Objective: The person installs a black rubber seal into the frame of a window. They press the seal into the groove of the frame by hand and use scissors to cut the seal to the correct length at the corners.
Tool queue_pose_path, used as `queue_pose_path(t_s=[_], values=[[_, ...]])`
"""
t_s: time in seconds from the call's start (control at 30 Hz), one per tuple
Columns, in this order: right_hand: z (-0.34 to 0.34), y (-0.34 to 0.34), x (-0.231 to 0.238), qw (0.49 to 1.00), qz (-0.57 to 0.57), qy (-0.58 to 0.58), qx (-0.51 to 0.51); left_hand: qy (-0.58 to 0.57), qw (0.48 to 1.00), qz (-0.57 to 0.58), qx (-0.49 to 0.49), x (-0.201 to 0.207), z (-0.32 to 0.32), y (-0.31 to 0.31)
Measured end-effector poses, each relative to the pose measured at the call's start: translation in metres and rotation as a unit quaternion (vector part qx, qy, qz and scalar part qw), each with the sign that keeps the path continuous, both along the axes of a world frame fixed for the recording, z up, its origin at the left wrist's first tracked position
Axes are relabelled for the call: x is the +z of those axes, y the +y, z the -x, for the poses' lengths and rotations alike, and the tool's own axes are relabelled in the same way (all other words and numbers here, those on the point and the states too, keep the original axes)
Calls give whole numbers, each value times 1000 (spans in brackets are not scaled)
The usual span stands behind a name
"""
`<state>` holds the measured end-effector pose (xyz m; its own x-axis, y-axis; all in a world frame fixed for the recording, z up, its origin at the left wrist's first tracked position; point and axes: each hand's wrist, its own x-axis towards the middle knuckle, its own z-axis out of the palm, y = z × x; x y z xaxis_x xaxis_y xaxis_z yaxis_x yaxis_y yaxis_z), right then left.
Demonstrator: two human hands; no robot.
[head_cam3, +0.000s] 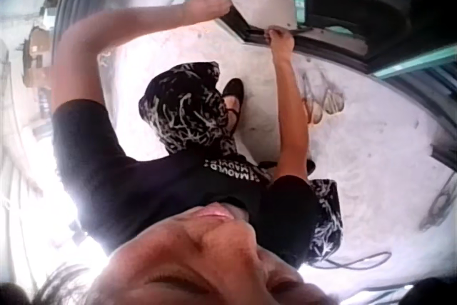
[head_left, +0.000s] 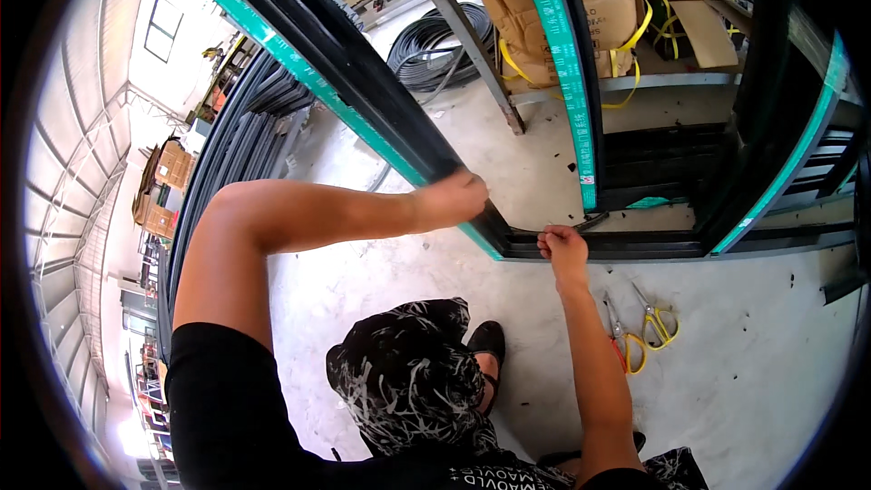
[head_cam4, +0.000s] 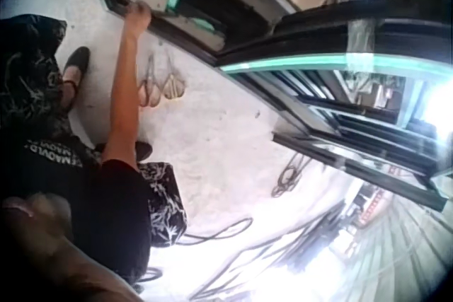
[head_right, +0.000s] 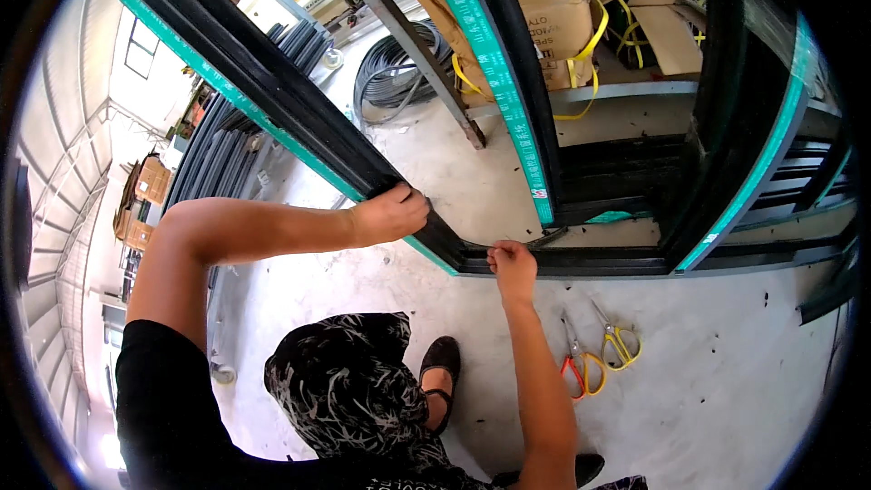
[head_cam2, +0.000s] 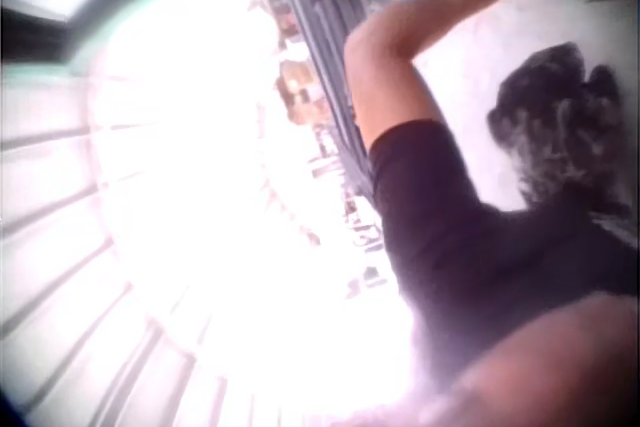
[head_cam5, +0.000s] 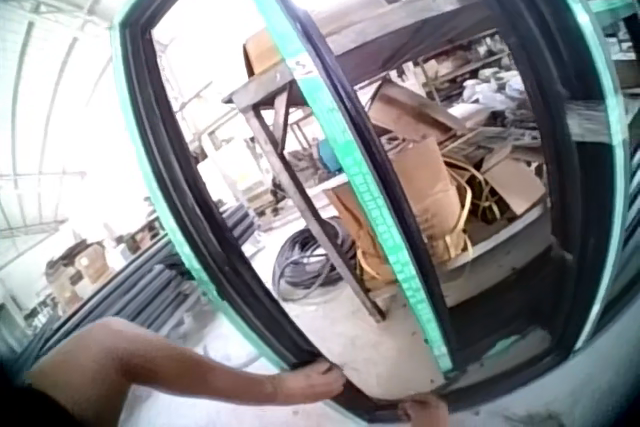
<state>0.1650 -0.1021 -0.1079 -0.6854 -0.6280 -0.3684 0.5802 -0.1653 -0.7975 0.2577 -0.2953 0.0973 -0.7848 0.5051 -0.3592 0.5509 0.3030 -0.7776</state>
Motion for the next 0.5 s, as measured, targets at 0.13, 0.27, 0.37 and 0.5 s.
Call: queue_pose_path(t_s=[0.13, 0.27, 0.37, 0.5], values=[[-6, -12, 4, 999, 47, -20, 11, -4, 1000, -3, -18, 8, 5, 5], [-14, -16, 2, 1000, -1, 0, 19, -19, 1000, 20, 6, 6, 3, 4], [-24, -17, -8, 1000, -4, 4, 24, -6, 1000, -3, -1, 4, 1, 1], [-32, -17, -21, 999, 21, 14, 29, -37, 997, -50, -54, 10, -5, -2]])
